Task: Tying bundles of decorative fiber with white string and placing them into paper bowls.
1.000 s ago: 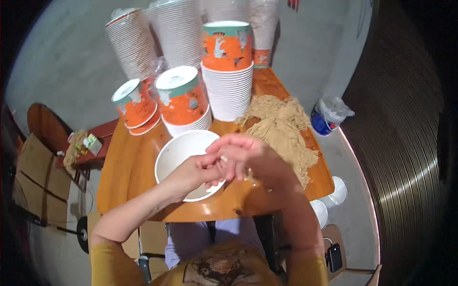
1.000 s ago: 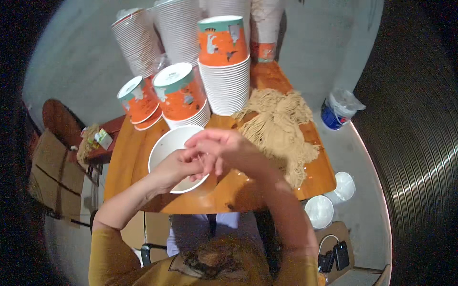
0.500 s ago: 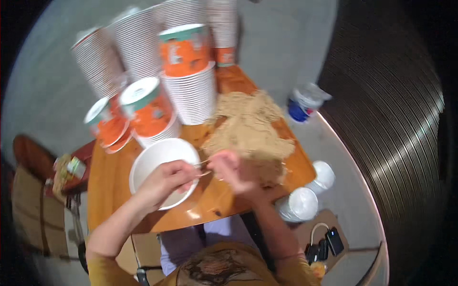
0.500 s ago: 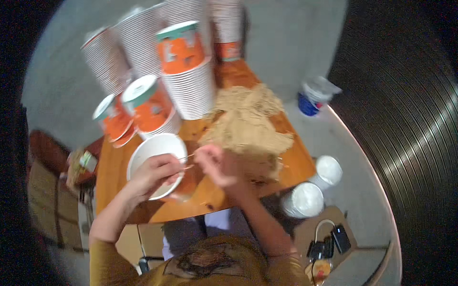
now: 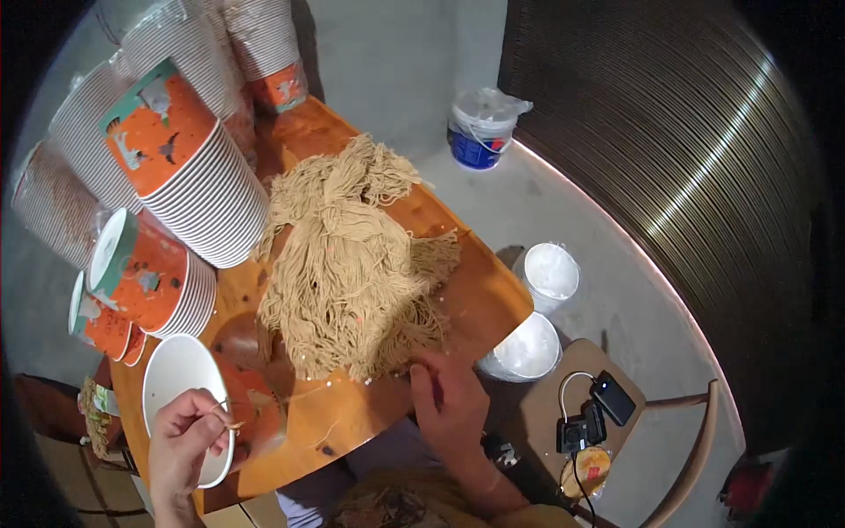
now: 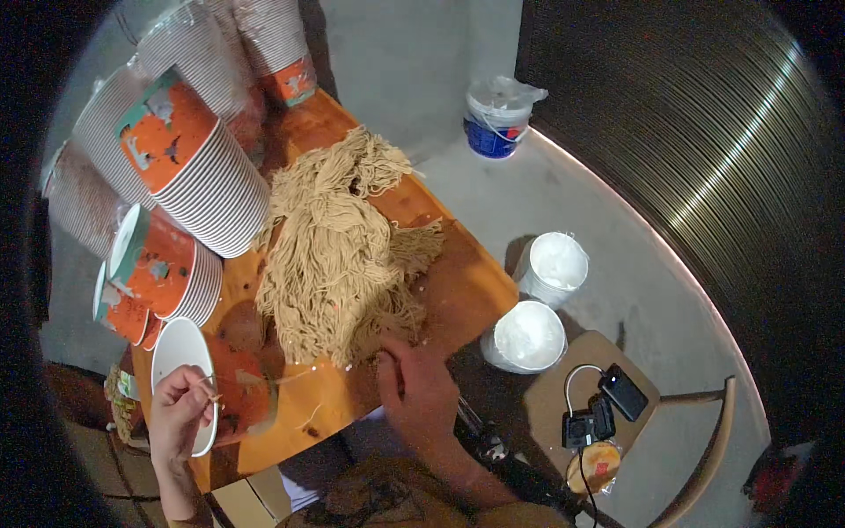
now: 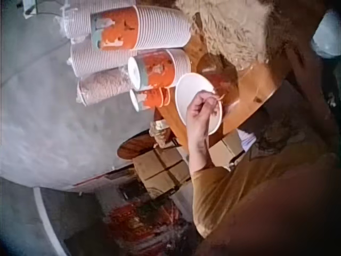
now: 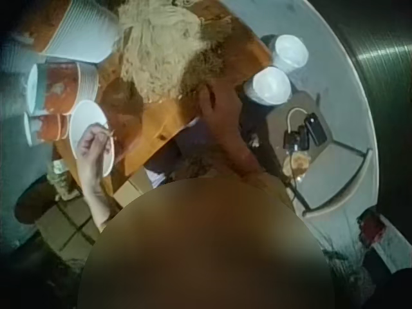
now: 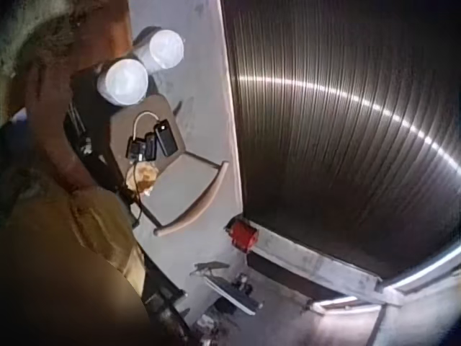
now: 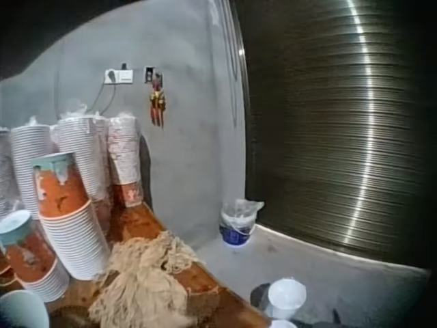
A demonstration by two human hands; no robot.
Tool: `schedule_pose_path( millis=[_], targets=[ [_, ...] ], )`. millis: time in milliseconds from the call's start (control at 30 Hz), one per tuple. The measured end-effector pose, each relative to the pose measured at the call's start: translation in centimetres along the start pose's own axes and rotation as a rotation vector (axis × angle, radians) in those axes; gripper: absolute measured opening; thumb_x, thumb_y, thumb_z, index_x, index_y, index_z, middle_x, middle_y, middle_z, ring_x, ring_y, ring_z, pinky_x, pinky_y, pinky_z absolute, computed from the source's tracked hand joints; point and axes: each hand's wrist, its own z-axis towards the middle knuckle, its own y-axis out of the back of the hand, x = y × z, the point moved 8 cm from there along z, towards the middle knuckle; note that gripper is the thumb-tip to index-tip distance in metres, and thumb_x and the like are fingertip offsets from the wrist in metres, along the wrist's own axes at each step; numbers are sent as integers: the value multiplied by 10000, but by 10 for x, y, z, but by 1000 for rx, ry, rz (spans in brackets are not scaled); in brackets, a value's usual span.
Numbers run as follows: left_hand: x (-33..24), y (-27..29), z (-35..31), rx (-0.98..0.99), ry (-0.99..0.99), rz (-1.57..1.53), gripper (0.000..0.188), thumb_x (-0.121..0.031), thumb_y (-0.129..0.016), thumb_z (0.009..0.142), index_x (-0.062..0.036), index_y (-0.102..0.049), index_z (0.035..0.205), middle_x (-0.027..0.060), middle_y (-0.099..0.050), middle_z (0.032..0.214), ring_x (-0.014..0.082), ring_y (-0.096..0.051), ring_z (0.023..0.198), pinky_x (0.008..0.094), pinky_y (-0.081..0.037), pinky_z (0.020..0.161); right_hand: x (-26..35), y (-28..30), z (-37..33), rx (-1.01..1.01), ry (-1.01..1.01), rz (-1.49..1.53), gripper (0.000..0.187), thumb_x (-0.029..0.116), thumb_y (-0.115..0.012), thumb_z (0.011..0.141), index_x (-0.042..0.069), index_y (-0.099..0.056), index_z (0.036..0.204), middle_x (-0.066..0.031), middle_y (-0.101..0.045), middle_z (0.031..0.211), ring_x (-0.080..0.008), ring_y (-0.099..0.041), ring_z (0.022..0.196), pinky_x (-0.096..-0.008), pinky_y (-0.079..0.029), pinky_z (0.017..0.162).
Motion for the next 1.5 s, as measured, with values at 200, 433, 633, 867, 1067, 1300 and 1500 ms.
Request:
schedule_pose_path(
  millis=[200, 433, 633, 867, 1067, 1300, 1500],
  targets=[
    [-1, 0, 5, -19, -24, 33, 146, -126, -656, 867, 12, -616, 845, 44, -558, 779, 84, -533, 589, 187, -404, 514, 3, 5, 4, -45, 106, -102, 210, 74, -620, 871, 57, -682, 1071, -110, -648, 779, -213, -591, 609, -314, -472, 578],
    [-6, -1, 2, -7, -67, 53, 235, -216, -697, 850, -6, -597, 812, 41, -561, 764, 67, -509, 551, 180, -389, 471, 2, 4, 8, -34, 61, -28, 315, 121, -612, 882, 45, -624, 1188, -103, -617, 713, -183, -567, 559, -300, -473, 550],
    [4, -2, -1, 0, -13, 21, 201, -195, -688, 853, -14, -606, 818, 30, -574, 748, 69, -535, 555, 182, -401, 470, 29, 38, 20, -401, -26, 443, 471, 107, -559, 895, 24, -477, 1352, 16, -507, 600, -77, -448, 512, -208, -377, 504],
    [6, 5, 4, 7, 67, 42, 75, -73, -631, 869, -2, -633, 847, 36, -614, 776, 81, -559, 637, 213, -438, 568, 28, 24, 9, -394, 112, 649, 344, 280, -475, 956, -22, -504, 1119, -43, -538, 599, -104, -432, 486, -223, -324, 464],
    [-7, -9, 8, 101, 105, 45, 109, -108, -611, 922, -3, -631, 941, -6, -595, 806, 54, -519, 704, 210, -423, 634, 92, -57, -9, 538, 317, 417, 482, 219, -728, 813, 29, -553, 1220, -93, -640, 877, -186, -600, 711, -300, -481, 598],
    [-2, -13, 5, 192, 84, -18, 154, -174, -605, 934, -37, -635, 998, -39, -600, 852, 38, -503, 743, 192, -419, 671, 130, -82, -24, 330, 532, 302, 412, 181, -756, 778, 102, -569, 1136, -79, -578, 853, -242, -603, 813, -329, -496, 633],
    [1, -7, 3, 128, 47, 8, 140, -185, -623, 918, -47, -641, 933, -27, -612, 827, 33, -514, 710, 193, -404, 631, 141, -81, -26, 348, 462, 401, 169, 71, -714, 807, 57, -578, 907, -85, -563, 765, -238, -578, 596, -340, -454, 535]
  ],
)
